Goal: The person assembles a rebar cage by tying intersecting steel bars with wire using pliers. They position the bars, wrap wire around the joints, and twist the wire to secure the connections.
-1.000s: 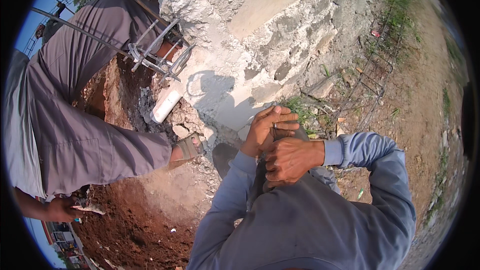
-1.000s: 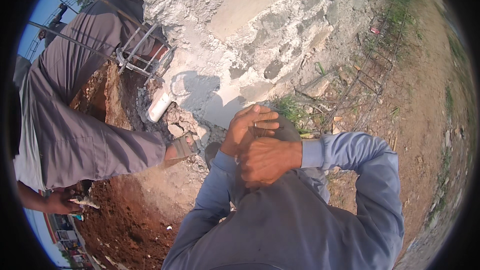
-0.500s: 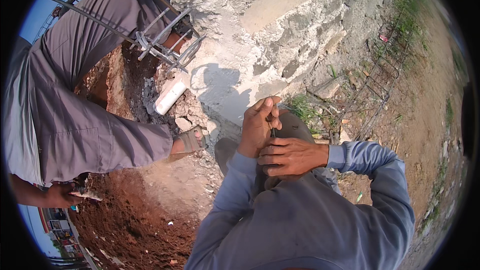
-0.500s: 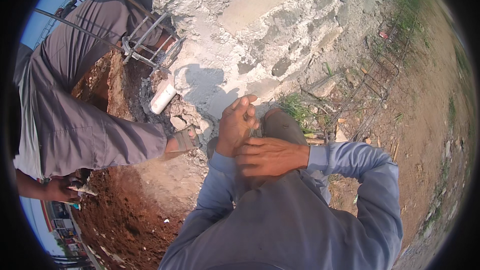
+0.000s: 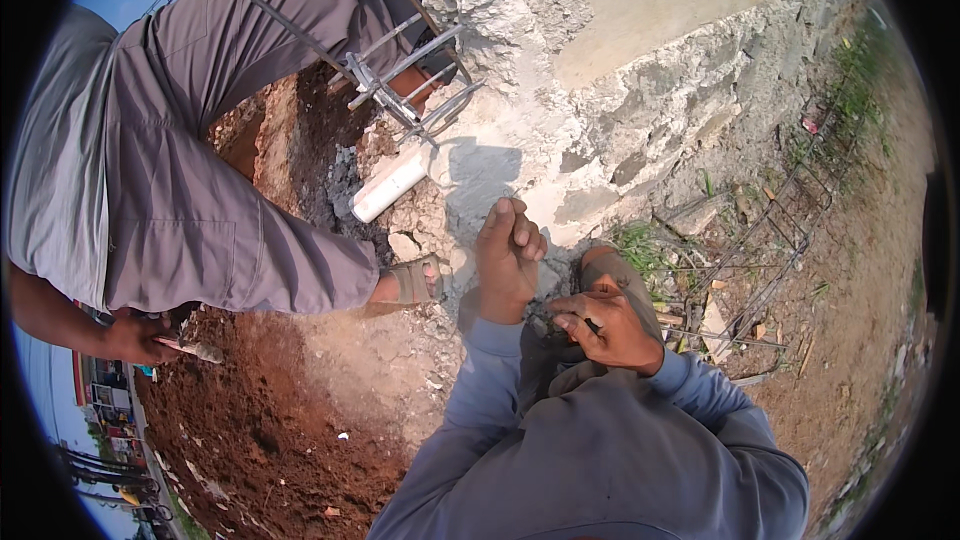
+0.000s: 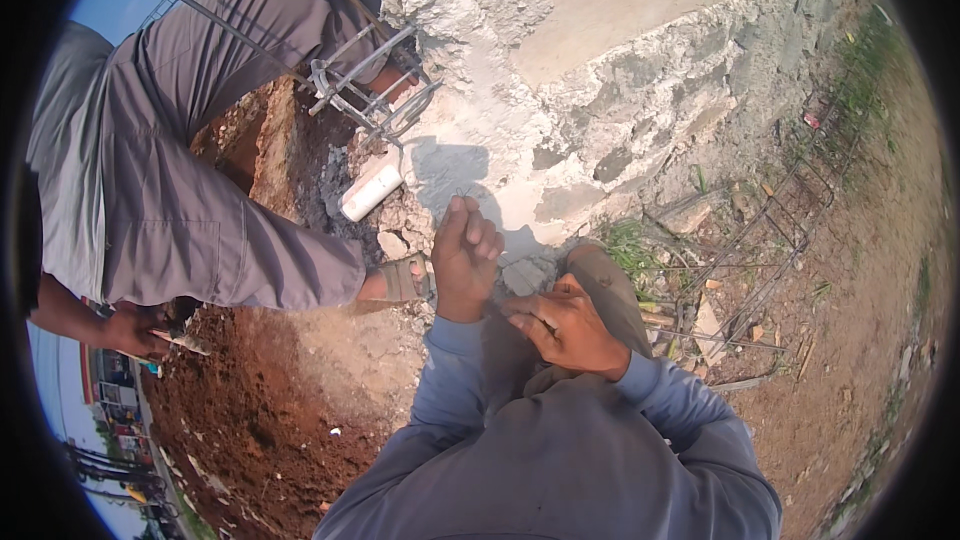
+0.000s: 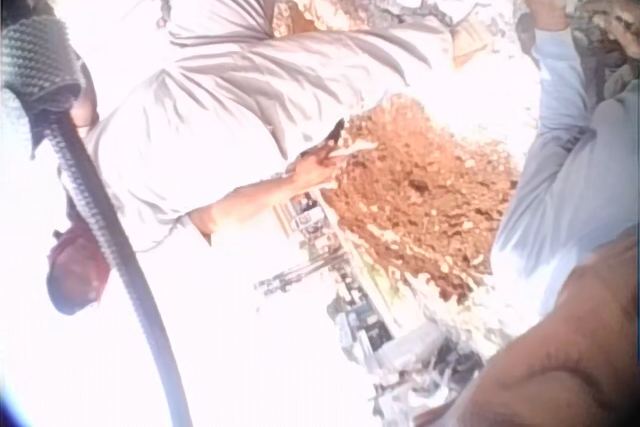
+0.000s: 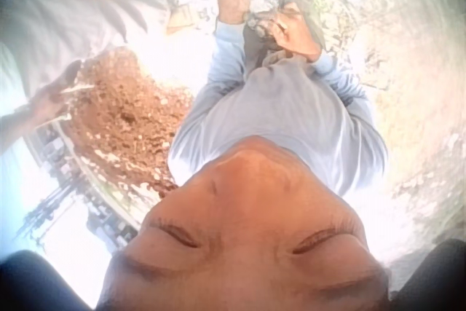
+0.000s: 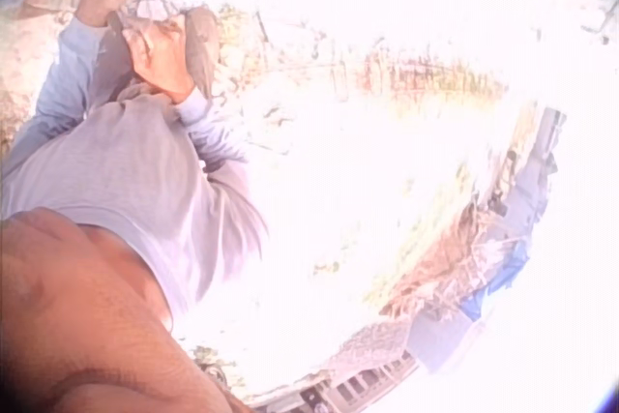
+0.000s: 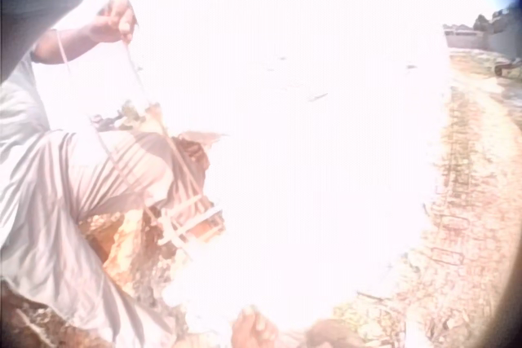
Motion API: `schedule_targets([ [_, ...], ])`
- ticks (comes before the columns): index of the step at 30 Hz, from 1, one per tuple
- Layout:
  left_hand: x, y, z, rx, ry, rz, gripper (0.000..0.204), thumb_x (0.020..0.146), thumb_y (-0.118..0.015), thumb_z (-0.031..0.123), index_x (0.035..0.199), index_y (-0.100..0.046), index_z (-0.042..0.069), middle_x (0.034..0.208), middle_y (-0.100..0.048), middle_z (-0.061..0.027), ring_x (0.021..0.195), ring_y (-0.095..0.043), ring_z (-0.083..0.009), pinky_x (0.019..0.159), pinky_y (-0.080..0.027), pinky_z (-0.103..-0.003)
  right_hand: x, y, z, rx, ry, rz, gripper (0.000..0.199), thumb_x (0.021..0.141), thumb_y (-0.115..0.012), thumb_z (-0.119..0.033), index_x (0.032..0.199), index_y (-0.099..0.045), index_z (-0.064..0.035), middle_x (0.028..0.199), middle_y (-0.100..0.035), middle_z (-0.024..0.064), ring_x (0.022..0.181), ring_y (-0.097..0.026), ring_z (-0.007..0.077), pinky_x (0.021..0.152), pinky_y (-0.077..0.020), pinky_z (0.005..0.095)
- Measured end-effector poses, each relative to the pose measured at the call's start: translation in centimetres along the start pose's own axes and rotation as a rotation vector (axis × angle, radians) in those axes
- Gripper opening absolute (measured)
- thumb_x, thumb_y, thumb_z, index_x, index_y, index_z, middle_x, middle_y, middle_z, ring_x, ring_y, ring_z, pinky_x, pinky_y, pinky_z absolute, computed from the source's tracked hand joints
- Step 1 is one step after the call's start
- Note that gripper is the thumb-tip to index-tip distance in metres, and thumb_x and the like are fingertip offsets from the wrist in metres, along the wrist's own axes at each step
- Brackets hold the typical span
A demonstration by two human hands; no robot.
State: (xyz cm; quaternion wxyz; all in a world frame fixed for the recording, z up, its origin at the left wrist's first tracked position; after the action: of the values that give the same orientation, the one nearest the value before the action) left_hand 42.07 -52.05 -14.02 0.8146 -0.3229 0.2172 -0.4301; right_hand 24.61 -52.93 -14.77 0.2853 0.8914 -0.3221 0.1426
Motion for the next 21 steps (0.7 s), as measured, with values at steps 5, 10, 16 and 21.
schedule_targets([
  [5,-0.1,0.5,-0.1,-0.006,0.003,-0.007,0.024,0.101,-0.054,0.028,0.098,-0.057,0.004,0.062,-0.042,0.0038,0.052,-0.04,-0.0069,0.049,-0.037,-0.024,-0.2,-0.4,0.4,0.037,-0.01,0.03,0.013,0.089,-0.065,-0.013,0.1,-0.069,-0.0089,0.07,-0.066,0.0046,0.059,-0.059,0.0187,0.072,-0.0362,0.0324],
  [10,-0.2,2.0,0.1,-0.179,0.12,0.031,0.019,0.102,-0.052,0.023,0.1,-0.056,0.004,0.063,-0.041,0.004,0.05,-0.035,-0.0064,0.046,-0.032,-0.023,-0.8,0.7,0.4,-0.223,0.014,-0.06,0.015,0.088,-0.066,-0.014,0.103,-0.069,-0.0103,0.084,-0.068,0.0073,0.076,-0.063,0.0195,0.077,-0.0388,0.0342],
  [16,0.1,3.6,2.1,-0.022,-0.076,0.151,0.018,0.1,-0.054,0.023,0.095,-0.055,0.005,0.064,-0.042,0.004,0.05,-0.032,-0.0043,0.041,-0.026,-0.02,2.7,7.0,-1.4,-0.166,0.339,-0.249,0.047,0.091,-0.065,-0.034,0.129,-0.056,-0.0083,0.132,-0.052,0.0153,0.115,-0.058,0.0277,0.097,-0.0459,0.0454],
  [21,-0.8,4.0,1.4,-0.065,-0.057,0.148,0.02,0.1,-0.054,0.026,0.092,-0.055,0.007,0.06,-0.038,0.0053,0.046,-0.03,-0.0037,0.039,-0.022,-0.02,4.2,11.6,4.8,0.472,-0.209,0.298,0.07,0.097,-0.045,-0.058,0.141,-0.042,-0.0044,0.134,-0.053,0.0161,0.116,-0.058,0.0253,0.098,-0.0474,0.0432],
])
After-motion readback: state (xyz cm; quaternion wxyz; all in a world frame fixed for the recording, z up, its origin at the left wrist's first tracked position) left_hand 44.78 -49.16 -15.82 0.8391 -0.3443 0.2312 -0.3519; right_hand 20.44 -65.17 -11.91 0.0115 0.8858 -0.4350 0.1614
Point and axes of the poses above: each hand's wrist, its own x-axis towards the middle knuckle, its own y-axis out of the back of the hand, z = x × y, the point moved 2 cm from there along x, towards the middle knuckle
